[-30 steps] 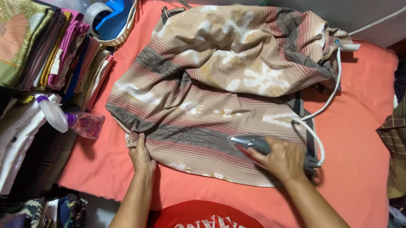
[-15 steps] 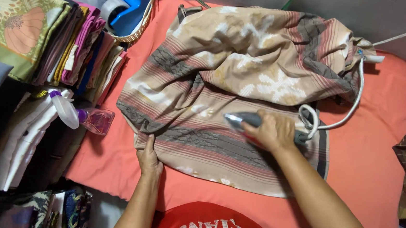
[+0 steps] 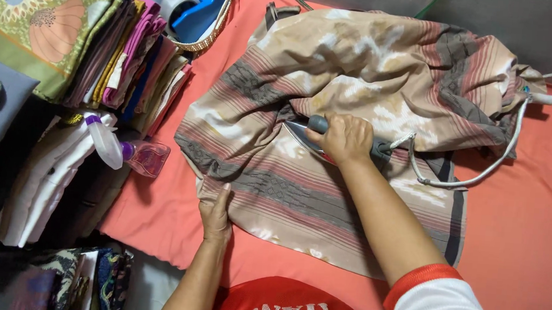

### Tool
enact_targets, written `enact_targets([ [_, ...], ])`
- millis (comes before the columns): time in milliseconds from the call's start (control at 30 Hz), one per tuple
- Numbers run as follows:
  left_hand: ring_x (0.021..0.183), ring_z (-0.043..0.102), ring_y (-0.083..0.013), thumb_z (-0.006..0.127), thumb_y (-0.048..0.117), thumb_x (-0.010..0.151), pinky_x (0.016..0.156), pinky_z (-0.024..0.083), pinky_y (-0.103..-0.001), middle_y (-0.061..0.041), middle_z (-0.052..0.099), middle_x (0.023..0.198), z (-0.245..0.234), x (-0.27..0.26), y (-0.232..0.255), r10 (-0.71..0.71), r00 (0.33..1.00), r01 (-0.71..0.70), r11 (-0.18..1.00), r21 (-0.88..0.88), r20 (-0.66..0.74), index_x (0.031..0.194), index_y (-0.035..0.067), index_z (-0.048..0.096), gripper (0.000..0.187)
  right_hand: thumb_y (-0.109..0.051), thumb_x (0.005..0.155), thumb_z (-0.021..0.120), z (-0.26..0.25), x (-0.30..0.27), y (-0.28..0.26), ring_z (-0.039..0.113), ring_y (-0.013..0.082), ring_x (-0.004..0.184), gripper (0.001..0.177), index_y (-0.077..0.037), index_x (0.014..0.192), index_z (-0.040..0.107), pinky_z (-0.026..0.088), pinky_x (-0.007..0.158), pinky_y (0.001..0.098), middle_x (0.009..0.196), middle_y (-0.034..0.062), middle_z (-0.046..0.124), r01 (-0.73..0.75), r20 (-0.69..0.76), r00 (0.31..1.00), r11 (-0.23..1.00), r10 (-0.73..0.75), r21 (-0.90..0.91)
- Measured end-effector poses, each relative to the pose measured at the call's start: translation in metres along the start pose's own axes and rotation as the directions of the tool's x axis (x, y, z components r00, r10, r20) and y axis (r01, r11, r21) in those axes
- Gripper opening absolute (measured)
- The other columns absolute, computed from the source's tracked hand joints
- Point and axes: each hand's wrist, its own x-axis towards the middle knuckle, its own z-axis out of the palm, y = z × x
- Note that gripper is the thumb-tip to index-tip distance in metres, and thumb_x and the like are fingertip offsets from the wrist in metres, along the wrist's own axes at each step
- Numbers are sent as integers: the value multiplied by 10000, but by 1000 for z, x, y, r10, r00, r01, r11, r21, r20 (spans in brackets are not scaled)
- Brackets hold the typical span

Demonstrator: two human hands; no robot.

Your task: Ironing a patterned sarong on a flat mattress surface.

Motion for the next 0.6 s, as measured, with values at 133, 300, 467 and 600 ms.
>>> enact_targets([
  [133, 1115, 621, -160, 712, -17, 890, 956, 514, -312, -62, 628, 1272, 3, -3, 1, 17, 1000, -18, 998, 58, 9, 1408, 8, 514, 555, -629, 773, 760, -2, -44, -13, 739, 315, 763, 523, -143, 962, 793, 561, 710, 496, 818, 146, 761, -31, 78, 996, 1000, 30, 6],
  [300, 1125, 649, -187, 705, -12, 897, 975, 522, -313, -109, 658, 1282, -3, 3, -18, 24, 1000, -23, 995, 93, -2, 1383, -56, 548, 513, -610, 830, 731, 22, -142, -17, 687, 225, 496, 561, -69, 975, 775, 576, 508, 408, 679, 147, 738, 160, 106, 980, 984, -168, 73],
  [467, 1245, 549, -233, 777, 17, 839, 1068, 432, -350, -149, 552, 1381, 13, -4, -12, 219, 975, -219, 935, 280, 31, 1470, -72, 397, 742, -652, 868, 675, -1, -125, 12, 651, 191, 430, 558, -109, 955, 768, 530, 420, 395, 629, 118, 716, 108, 234, 967, 994, -105, -2],
  [600, 1422, 434, -314, 853, 52, 786, 1191, 325, -386, -246, 440, 1521, 8, -1, -26, 391, 908, -406, 733, 546, 150, 1537, -102, 238, 982, -681, 854, 666, -2, -110, 44, 634, 207, 455, 611, -80, 893, 764, 500, 410, 394, 645, 117, 715, -29, -9, 1000, 994, 29, -109],
])
